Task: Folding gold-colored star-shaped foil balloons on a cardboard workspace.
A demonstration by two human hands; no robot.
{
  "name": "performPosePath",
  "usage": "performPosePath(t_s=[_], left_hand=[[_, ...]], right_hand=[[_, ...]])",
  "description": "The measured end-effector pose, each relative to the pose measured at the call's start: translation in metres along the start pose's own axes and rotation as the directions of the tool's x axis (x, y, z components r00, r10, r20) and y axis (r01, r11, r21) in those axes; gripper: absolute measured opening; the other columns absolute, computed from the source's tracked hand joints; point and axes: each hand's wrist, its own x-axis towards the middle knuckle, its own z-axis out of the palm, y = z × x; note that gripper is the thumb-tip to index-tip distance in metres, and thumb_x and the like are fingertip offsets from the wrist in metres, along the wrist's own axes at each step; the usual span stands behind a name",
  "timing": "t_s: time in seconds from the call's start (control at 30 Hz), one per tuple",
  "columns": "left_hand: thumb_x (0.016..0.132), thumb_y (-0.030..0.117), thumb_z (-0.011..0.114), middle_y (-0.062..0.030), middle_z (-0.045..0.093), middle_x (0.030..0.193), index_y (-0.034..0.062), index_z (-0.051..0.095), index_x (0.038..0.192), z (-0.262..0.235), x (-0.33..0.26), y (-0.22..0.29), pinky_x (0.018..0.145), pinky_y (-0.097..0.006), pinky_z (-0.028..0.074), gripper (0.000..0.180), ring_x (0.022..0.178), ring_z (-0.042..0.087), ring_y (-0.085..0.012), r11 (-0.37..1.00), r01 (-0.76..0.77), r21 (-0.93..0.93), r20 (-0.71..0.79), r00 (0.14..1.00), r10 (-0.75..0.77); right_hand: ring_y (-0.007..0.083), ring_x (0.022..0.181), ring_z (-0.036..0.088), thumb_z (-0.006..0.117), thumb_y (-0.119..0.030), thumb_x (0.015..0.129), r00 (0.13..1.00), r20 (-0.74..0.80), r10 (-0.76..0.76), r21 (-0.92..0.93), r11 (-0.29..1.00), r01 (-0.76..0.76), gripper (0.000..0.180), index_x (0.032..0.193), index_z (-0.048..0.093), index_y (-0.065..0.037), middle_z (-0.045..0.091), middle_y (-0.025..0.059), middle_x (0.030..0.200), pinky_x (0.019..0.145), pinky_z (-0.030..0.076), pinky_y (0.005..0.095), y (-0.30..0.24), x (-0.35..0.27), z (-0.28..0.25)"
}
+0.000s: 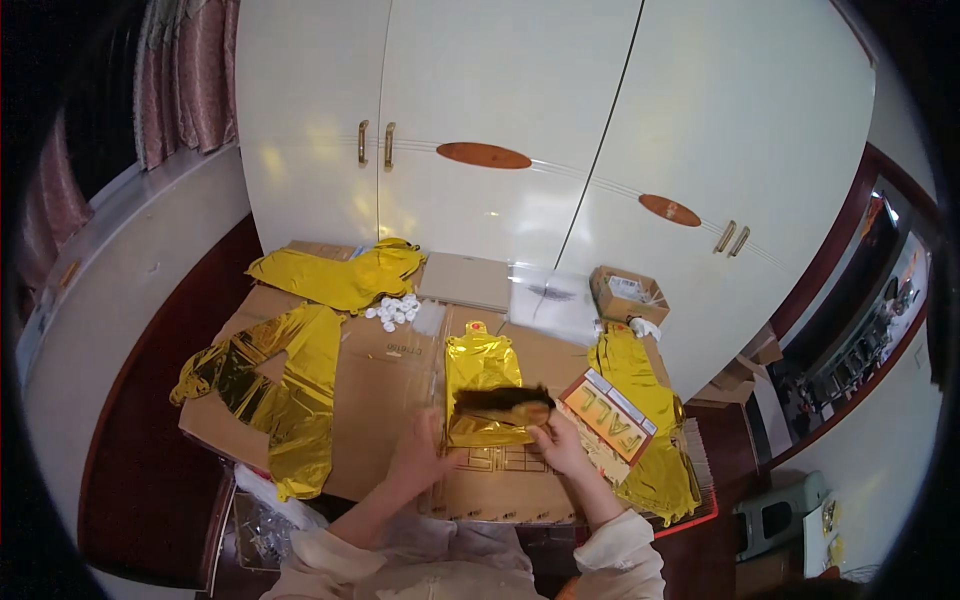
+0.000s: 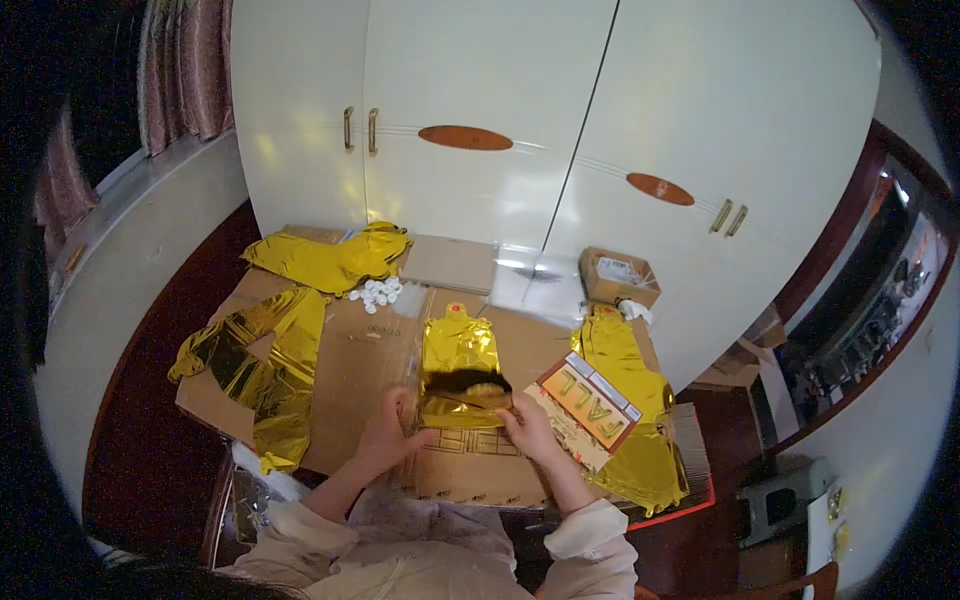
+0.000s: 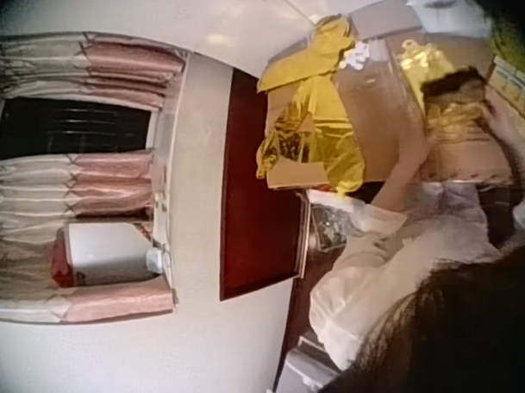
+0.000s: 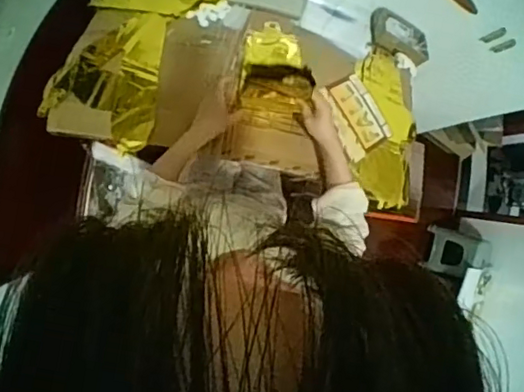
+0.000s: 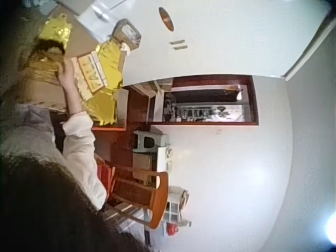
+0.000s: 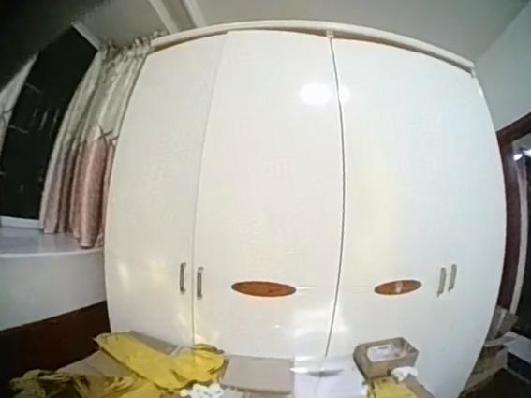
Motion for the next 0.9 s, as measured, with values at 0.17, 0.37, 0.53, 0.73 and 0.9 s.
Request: performPosePath(t_s=[0.17, 0.37, 0.53, 0.73, 0.9], left_hand=[[0.07, 0.021, 0.08, -0.0188, 0.056, 0.124, 0.0027, 0.057, 0.123, -0.004, 0.013, -0.02, 0.097, -0.043, 0.044, 0.061, 0.114, 0.053, -0.036, 0.978, -0.187, 0.096, 0.153, 0.973, 0.171], [0.074, 0.013, 0.075, -0.0107, 0.065, 0.112, 0.0075, 0.064, 0.113, 0.003, 0.022, -0.03, 0.089, -0.037, 0.049, 0.04, 0.106, 0.06, -0.029, 0.986, -0.154, -0.057, 0.375, 0.913, 0.164], [0.077, 0.003, 0.07, -0.0132, 0.065, 0.114, 0.0047, 0.06, 0.118, 0.003, 0.009, -0.01, 0.08, -0.034, 0.053, 0.043, 0.1, 0.065, -0.0254, 0.986, -0.037, -0.165, 0.436, 0.894, 0.106], [0.078, -0.001, 0.068, -0.0135, 0.066, 0.113, 0.0041, 0.057, 0.118, 0.014, 0.007, -0.017, 0.082, -0.034, 0.053, 0.042, 0.104, 0.064, -0.0224, 0.932, 0.052, -0.36, 0.371, 0.924, 0.092], [0.073, -0.003, 0.068, -0.0085, 0.066, 0.111, 0.0068, 0.061, 0.107, 0.006, 0.013, -0.015, 0.085, -0.037, 0.052, 0.037, 0.103, 0.063, -0.0286, 0.953, -0.275, -0.127, 0.521, 0.799, 0.3]], right_hand=[[0.0274, 0.094, 0.067, 0.064, 0.01, 0.073, 0.991, 0.009, -0.134, 0.024, 0.991, 0.134, 0.048, 0.119, 0.062, -0.005, 0.067, 0.013, 0.103, 0.085, 0.052, 0.0328, 0.003, -0.037, 0.0], [0.0273, 0.09, 0.066, 0.061, 0.017, 0.071, 0.997, 0.031, -0.067, 0.139, 0.988, 0.062, 0.051, 0.117, 0.063, -0.006, 0.066, 0.0099, 0.095, 0.083, 0.052, 0.0321, -0.018, -0.056, -0.007], [0.026, 0.094, 0.065, 0.059, 0.017, 0.071, 0.996, 0.052, -0.076, 0.037, 0.997, 0.074, 0.05, 0.116, 0.063, -0.006, 0.066, 0.0094, 0.097, 0.084, 0.051, 0.0333, -0.02, -0.061, -0.014], [0.0247, 0.102, 0.06, 0.073, 0.003, 0.073, 0.994, 0.057, -0.092, 0.13, 0.988, 0.084, 0.044, 0.114, 0.061, -0.007, 0.061, 0.0117, 0.111, 0.088, 0.048, 0.0322, -0.011, -0.075, -0.011], [0.0275, 0.108, 0.056, 0.075, 0.001, 0.074, 0.996, 0.035, -0.076, 0.19, 0.98, 0.068, 0.043, 0.113, 0.059, -0.007, 0.06, 0.0124, 0.109, 0.093, 0.047, 0.0359, -0.013, -0.082, -0.005]])
